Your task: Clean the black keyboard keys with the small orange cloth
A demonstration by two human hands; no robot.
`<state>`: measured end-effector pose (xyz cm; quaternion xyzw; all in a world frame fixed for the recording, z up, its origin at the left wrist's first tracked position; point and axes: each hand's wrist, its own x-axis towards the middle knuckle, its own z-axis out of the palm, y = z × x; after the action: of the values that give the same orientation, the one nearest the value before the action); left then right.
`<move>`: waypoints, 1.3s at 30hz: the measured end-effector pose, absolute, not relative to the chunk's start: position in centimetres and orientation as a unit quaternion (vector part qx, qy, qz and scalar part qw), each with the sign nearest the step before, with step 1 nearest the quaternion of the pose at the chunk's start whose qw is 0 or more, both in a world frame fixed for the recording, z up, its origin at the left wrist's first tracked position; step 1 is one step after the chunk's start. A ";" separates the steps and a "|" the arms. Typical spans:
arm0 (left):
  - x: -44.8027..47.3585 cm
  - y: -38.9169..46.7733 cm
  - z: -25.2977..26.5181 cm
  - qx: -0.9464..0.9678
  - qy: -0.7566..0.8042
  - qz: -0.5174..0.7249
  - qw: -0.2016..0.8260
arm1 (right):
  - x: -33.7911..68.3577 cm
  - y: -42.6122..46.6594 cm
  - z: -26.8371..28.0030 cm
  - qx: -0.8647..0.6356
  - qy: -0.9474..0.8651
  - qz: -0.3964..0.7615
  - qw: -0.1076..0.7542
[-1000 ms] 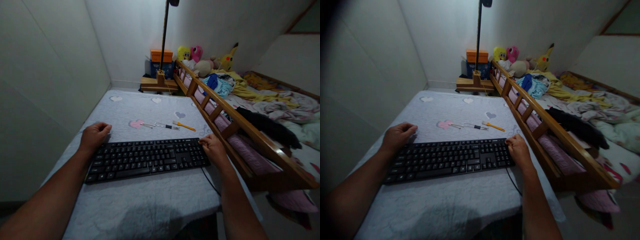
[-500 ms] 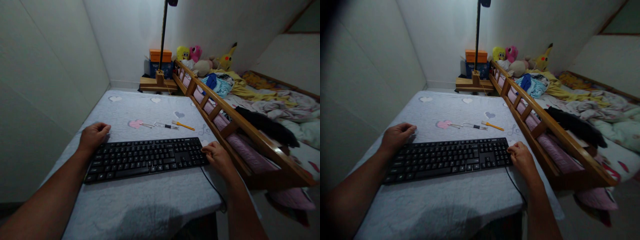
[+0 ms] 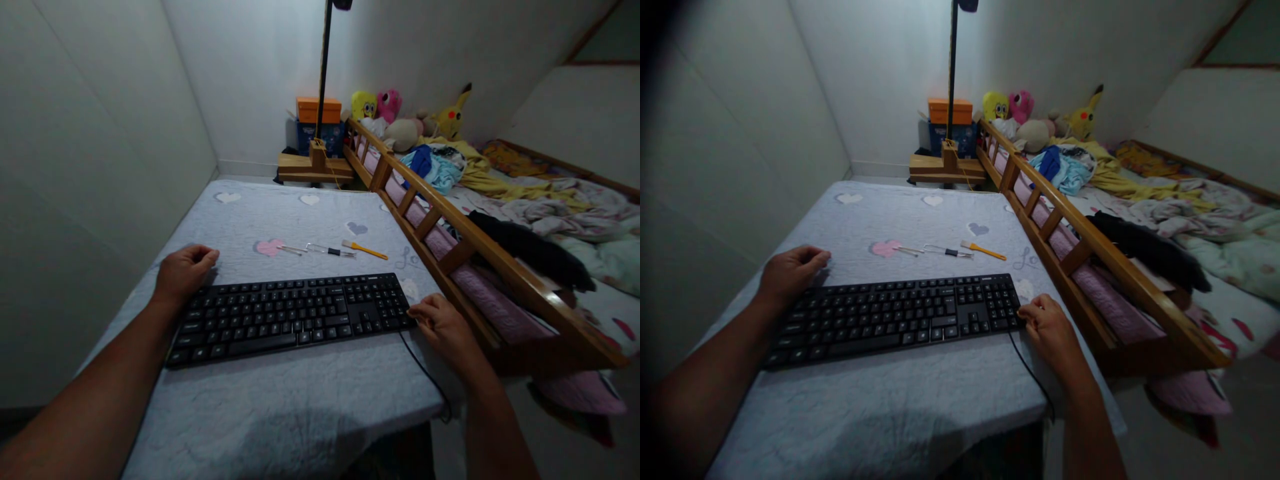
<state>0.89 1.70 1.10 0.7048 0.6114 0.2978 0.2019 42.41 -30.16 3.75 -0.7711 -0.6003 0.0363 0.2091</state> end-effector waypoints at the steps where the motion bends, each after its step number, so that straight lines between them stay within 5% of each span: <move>1: 0.9 1.7 1.2 0.704 0.611 0.299 0.204 | 42.4 -30.4 3.8 -0.772 -0.600 0.040 0.207; 11: 1.0 1.5 1.4 0.704 0.611 0.299 0.205 | 42.0 -31.6 5.4 -0.766 -0.603 0.090 0.203; 20: 0.8 1.9 1.0 0.709 0.611 0.292 0.197 | 43.2 -26.2 4.3 -0.773 -0.589 0.002 0.236; 39: 1.0 1.5 1.2 0.702 0.608 0.301 0.216 | 43.3 -26.7 5.0 -0.770 -0.616 0.060 0.156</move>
<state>1.03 1.53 1.24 0.7022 0.6080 0.3011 0.2160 43.26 -26.67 5.02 -0.7697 -0.6162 0.0597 0.1560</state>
